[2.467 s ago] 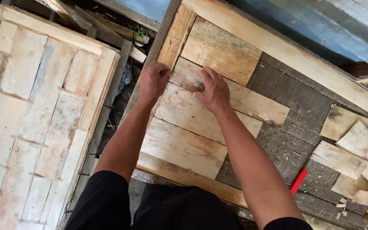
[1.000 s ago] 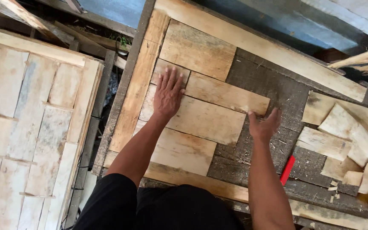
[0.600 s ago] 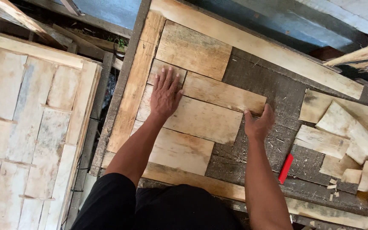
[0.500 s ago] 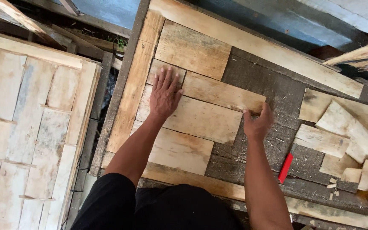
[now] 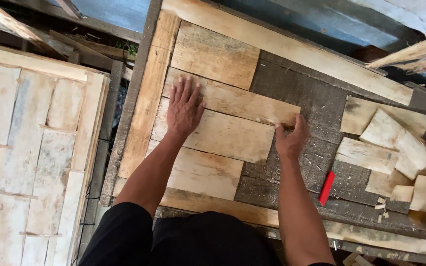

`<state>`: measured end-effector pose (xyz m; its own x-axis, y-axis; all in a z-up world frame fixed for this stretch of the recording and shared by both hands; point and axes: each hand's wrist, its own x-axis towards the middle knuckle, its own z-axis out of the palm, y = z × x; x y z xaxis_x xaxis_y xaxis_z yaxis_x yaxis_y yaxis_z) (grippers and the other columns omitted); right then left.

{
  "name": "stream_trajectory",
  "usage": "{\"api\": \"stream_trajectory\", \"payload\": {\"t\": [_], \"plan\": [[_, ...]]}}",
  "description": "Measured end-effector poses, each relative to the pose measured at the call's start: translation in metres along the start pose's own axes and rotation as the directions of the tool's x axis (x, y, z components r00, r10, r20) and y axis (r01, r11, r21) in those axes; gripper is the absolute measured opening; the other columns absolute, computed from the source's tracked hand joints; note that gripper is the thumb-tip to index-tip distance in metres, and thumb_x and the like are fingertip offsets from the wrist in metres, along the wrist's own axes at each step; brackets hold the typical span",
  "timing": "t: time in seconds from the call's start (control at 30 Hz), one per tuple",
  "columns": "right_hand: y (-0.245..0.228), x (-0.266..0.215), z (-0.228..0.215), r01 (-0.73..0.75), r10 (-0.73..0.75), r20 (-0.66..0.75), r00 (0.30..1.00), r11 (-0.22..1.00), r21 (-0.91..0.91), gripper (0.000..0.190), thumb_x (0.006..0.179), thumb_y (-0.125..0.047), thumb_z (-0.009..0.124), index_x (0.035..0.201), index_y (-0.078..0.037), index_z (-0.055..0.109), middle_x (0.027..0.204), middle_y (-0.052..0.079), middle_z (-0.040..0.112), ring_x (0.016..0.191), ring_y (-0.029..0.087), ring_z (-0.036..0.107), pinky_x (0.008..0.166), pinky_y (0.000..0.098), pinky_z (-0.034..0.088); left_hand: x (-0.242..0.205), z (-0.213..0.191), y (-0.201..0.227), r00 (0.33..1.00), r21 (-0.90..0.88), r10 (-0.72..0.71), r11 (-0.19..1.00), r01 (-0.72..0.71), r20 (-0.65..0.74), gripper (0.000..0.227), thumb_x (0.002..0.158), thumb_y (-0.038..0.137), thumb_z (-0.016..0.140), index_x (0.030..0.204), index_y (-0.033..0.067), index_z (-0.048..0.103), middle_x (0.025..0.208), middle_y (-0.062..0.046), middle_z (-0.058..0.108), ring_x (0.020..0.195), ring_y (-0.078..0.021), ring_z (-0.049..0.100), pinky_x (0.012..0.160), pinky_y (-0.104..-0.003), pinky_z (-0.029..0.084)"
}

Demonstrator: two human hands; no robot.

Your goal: Fitting and trimming thin wood veneers onto a wooden frame using a utility knife.

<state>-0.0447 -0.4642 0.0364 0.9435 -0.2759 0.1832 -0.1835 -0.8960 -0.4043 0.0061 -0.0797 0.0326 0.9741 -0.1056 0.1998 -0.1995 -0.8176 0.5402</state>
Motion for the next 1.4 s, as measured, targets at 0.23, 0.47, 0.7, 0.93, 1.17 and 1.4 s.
{"api": "stream_trajectory", "payload": {"t": [0.23, 0.47, 0.7, 0.93, 1.17, 1.4], "plan": [[0.009, 0.003, 0.005, -0.053, 0.053, 0.023, 0.998, 0.999, 0.008, 0.078, 0.087, -0.034, 0.086, 0.15, -0.006, 0.05, 0.148, 0.023, 0.049, 0.136, 0.043, 0.046, 0.11, 0.0583, 0.039, 0.0, 0.002, -0.002, 1.0, 0.016, 0.008, 1.0, -0.008, 0.004, 0.059, 0.105, 0.038, 0.058, 0.154, 0.0062, 0.049, 0.167, -0.019, 0.033, 0.156, -0.0399, 0.025, 0.127, -0.055, 0.019], [-0.003, 0.003, -0.002, -0.168, 0.169, 0.099, 0.981, 0.986, -0.015, 0.077, 0.09, -0.035, 0.082, 0.154, -0.012, 0.045, 0.154, 0.021, 0.042, 0.141, 0.042, 0.041, 0.113, 0.0582, 0.039, -0.001, 0.001, -0.001, 1.0, 0.037, 0.004, 0.999, -0.005, 0.029, 0.061, 0.107, 0.039, 0.056, 0.157, 0.0068, 0.045, 0.169, -0.019, 0.031, 0.158, -0.0388, 0.023, 0.129, -0.053, 0.016], [0.014, -0.001, 0.012, -0.059, 0.059, 0.003, 0.998, 0.998, 0.025, 0.073, 0.098, -0.03, 0.078, 0.156, -0.007, 0.04, 0.164, 0.023, 0.033, 0.151, 0.046, 0.031, 0.119, 0.0583, 0.035, 0.003, -0.01, 0.005, 0.999, -0.013, -0.021, 1.0, 0.022, 0.045, 0.072, 0.102, 0.04, 0.057, 0.158, 0.0005, 0.037, 0.167, -0.022, 0.027, 0.156, -0.0401, 0.02, 0.127, -0.054, 0.014], [-0.05, 0.023, 0.008, 0.122, -0.12, 0.026, 0.992, 0.989, -0.087, 0.074, 0.093, -0.026, 0.078, 0.154, -0.004, 0.044, 0.161, 0.021, 0.042, 0.151, 0.041, 0.035, 0.124, 0.0633, 0.018, 0.017, 0.007, -0.026, 0.998, 0.016, -0.044, 0.999, 0.044, -0.041, 0.065, 0.107, 0.033, 0.053, 0.16, -0.0024, 0.037, 0.17, -0.021, 0.026, 0.16, -0.0418, 0.018, 0.131, -0.054, 0.014], [-0.09, 0.068, 0.038, 0.32, -0.339, 0.211, 0.917, 0.94, 0.121, 0.073, 0.093, -0.021, 0.073, 0.157, -0.006, 0.041, 0.163, 0.019, 0.042, 0.154, 0.039, 0.037, 0.128, 0.0536, 0.025, 0.045, -0.004, -0.037, 1.0, 0.125, -0.021, 0.992, 0.018, 0.019, 0.064, 0.105, 0.036, 0.051, 0.155, -0.0038, 0.04, 0.168, -0.025, 0.028, 0.157, -0.043, 0.019, 0.129, -0.054, 0.012], [-0.114, 0.086, 0.062, 0.122, -0.214, 0.469, 0.857, 0.968, 0.219, 0.072, 0.1, -0.023, 0.064, 0.162, -0.013, 0.03, 0.167, 0.017, 0.03, 0.156, 0.038, 0.024, 0.125, 0.0511, 0.026, 0.047, -0.002, -0.043, 0.997, 0.138, -0.028, 0.99, 0.018, 0.072, 0.069, 0.106, 0.04, 0.048, 0.157, -0.0049, 0.038, 0.168, -0.023, 0.026, 0.157, -0.0387, 0.019, 0.128, -0.051, 0.012]]}}
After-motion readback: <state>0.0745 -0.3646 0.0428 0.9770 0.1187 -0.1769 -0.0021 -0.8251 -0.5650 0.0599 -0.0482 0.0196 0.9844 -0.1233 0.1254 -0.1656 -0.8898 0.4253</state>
